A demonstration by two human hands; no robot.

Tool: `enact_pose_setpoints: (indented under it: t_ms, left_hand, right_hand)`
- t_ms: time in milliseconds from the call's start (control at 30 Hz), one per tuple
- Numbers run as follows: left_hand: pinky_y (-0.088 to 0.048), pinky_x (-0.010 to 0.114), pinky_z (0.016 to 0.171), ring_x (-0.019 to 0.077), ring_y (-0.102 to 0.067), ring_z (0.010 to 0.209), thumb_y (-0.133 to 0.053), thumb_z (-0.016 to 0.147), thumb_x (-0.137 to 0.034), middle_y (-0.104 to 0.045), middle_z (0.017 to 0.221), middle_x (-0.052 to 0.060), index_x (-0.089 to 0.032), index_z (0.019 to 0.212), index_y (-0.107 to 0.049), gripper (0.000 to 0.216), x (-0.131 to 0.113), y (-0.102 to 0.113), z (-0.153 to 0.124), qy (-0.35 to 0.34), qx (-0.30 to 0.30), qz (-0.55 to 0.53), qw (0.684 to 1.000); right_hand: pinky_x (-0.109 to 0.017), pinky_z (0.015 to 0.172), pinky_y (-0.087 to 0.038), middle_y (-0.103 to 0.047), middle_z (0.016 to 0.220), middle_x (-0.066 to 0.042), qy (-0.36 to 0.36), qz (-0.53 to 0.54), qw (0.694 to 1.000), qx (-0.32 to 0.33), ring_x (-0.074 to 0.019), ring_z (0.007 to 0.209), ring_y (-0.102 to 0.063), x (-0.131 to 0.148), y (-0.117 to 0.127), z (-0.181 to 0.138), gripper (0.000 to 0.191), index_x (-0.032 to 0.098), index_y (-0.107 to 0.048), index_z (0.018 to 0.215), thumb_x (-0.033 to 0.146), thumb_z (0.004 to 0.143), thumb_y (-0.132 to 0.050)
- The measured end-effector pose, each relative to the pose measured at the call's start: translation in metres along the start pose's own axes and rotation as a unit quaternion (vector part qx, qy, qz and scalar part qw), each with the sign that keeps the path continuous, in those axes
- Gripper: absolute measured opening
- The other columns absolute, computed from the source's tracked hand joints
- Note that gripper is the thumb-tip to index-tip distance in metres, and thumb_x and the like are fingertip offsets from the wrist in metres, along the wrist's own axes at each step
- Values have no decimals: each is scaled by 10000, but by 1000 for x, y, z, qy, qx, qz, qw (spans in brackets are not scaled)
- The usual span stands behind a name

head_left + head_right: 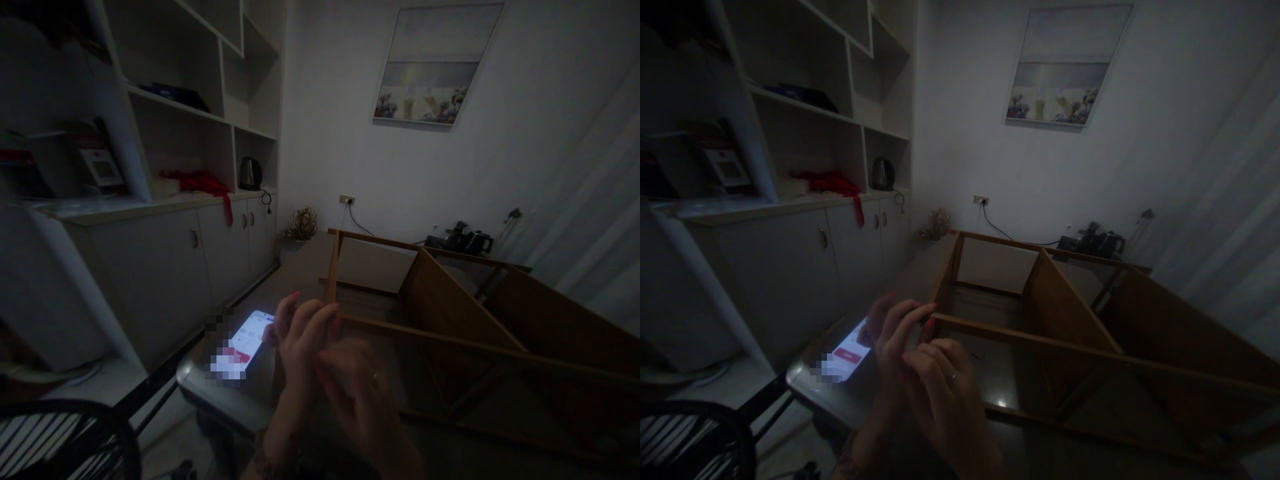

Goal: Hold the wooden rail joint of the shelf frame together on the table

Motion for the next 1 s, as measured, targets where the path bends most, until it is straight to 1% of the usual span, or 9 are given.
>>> enact_pose_setpoints:
  t_ms: [100, 267, 400, 533, 667, 800, 900, 967, 1000]
  left_hand:
    - [-362, 376, 956, 243, -520, 1154, -649, 916, -255, -695, 900, 8, -291, 985, -733, 115, 2, -1, -1, 0, -6, -6, 1000]
    - [-385, 373, 944, 246, -507, 1174, -630, 925, -224, -694, 925, 18, -278, 998, -727, 133, 3, -3, -2, 1, 2, -14, 1000]
    - [-397, 355, 946, 233, -513, 1154, -635, 925, -201, -690, 930, 17, -269, 998, -718, 129, 0, -1, 0, -12, -1, -14, 1000]
    - [-382, 362, 953, 237, -510, 1161, -658, 911, -209, -696, 905, 12, -272, 983, -726, 117, 0, 0, 1, -21, -11, 3, 1000]
    - [-367, 368, 946, 236, -519, 1142, -651, 922, -256, -699, 880, 7, -276, 979, -724, 95, -1, 1, 2, -19, -16, 6, 1000]
    - [-391, 368, 928, 232, -551, 1099, -595, 948, -259, -704, 910, 11, -280, 989, -723, 137, -2, 1, 2, -13, -7, -9, 1000]
    - [-389, 377, 939, 244, -535, 1136, -609, 937, -262, -703, 925, 14, -285, 992, -723, 128, 0, 1, 1, -1, 7, -2, 1000]
    - [-389, 371, 935, 250, -511, 1169, -617, 931, -247, -700, 932, 17, -284, 998, -721, 129, 0, 0, 1, -1, 11, -1, 1000]
    - [-389, 371, 938, 252, -501, 1182, -622, 926, -237, -699, 937, 18, -282, 1000, -721, 132, 0, 0, 0, -2, 13, -1, 1000]
  right_hand:
    - [-274, 848, -516, -719, 992, -25, 22, -22, 999, 37, -163, 932, -611, 3, 4, 7, 154, 187, -578, 1138, 204, 1044, -458]
    - [-299, 895, -455, -733, 984, -4, 50, -94, 993, 59, -172, 924, -608, 10, 11, 15, 192, 197, -608, 1084, 232, 1060, -421]
    - [-300, 875, -436, -725, 945, 6, 34, -79, 994, 68, -167, 879, -603, 9, 8, 15, 164, 202, -626, 1040, 225, 1046, -464]
    - [-291, 764, -434, -695, 845, 10, 12, -35, 999, 29, -153, 798, -589, 4, 4, 12, 42, 196, -626, 960, 227, 984, -609]
    - [-295, 656, -406, -645, 721, 19, 17, -34, 999, -25, -143, 677, -542, 1, 4, 13, 141, 201, -600, 850, 273, 957, -658]
    - [-279, 614, -433, -612, 685, 5, 18, -44, 996, -74, -142, 644, -529, 3, 8, 18, 184, 204, -579, 816, 275, 981, -618]
    - [-270, 611, -486, -631, 703, -5, -1, -42, 996, -83, -145, 647, -583, 4, 9, 20, 155, 212, -578, 888, 249, 1025, -516]
    - [-267, 632, -530, -685, 781, -25, -17, -42, 995, -94, -152, 695, -648, 3, 11, 18, 127, 210, -584, 1019, 217, 1037, -458]
    - [-264, 650, -552, -708, 835, -36, -26, -41, 994, -101, -154, 733, -677, 2, 12, 16, 145, 211, -577, 1089, 200, 1035, -443]
Point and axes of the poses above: each hand's wrist, its own z-axis towards the middle knuckle, its own y-axis out of the back of the hand, x = y × z, the point moved 8 cm from there along z, towards the middle knuckle
